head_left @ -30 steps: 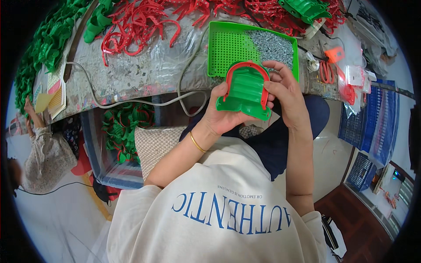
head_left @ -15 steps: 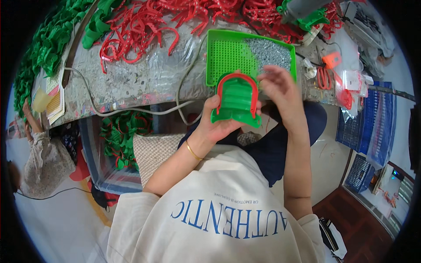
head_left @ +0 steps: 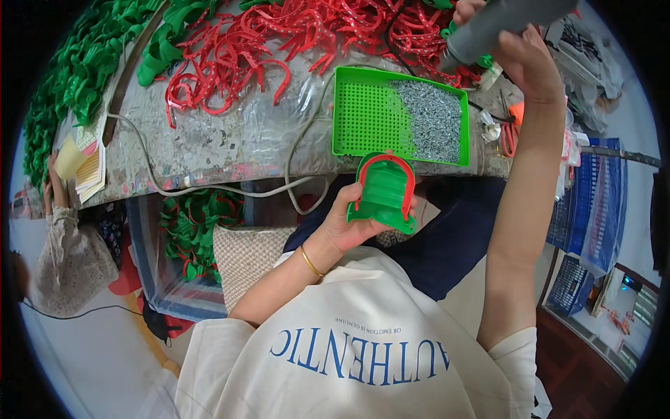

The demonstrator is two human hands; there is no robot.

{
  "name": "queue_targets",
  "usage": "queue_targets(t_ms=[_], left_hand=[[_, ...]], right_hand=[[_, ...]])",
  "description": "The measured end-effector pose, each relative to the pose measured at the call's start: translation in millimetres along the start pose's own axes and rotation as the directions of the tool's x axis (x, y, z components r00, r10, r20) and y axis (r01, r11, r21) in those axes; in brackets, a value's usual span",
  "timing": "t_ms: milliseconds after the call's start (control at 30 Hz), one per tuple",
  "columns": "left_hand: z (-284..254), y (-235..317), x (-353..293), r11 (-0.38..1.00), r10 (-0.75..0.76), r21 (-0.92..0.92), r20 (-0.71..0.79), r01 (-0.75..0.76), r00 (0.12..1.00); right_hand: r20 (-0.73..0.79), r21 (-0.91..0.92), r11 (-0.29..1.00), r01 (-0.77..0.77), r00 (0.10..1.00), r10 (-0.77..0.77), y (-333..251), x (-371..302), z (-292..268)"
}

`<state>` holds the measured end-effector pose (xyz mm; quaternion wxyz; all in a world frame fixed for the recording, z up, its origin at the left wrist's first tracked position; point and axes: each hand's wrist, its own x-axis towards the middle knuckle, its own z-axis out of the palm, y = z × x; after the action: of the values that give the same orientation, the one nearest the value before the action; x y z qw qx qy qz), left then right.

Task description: Assembling green and red plastic toy components using a handheld assembly tool at a workbench.

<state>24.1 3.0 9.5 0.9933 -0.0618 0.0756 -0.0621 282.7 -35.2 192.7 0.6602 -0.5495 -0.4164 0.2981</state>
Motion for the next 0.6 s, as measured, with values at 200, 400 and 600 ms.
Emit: queue_targets(t_ms=[200, 400, 600], left_hand=[[5.6, -1.0, 0.3, 0.999, 0.023, 0.038, 0.050, -0.024, 0.999], [-0.2, 0.2, -1.0, 1.000, 0.002, 0.012, 0.066, -0.002, 0.998], [-12.9, -4.2, -2.0, 0.999, -0.032, -0.006, 0.019, 0.032, 0.999]], right_hand=[[0.693, 0.258, 0.966, -0.028, 0.702, -0.165, 14.6, 3.2, -5.9], [-0.155, 0.130, 0.989, 0.071, 0.987, -0.050, 25.2, -37.9, 54.8], [-0.577, -0.178, 0.961, 0.213, 0.769, -0.277, 77.7, -61.6, 70.9]])
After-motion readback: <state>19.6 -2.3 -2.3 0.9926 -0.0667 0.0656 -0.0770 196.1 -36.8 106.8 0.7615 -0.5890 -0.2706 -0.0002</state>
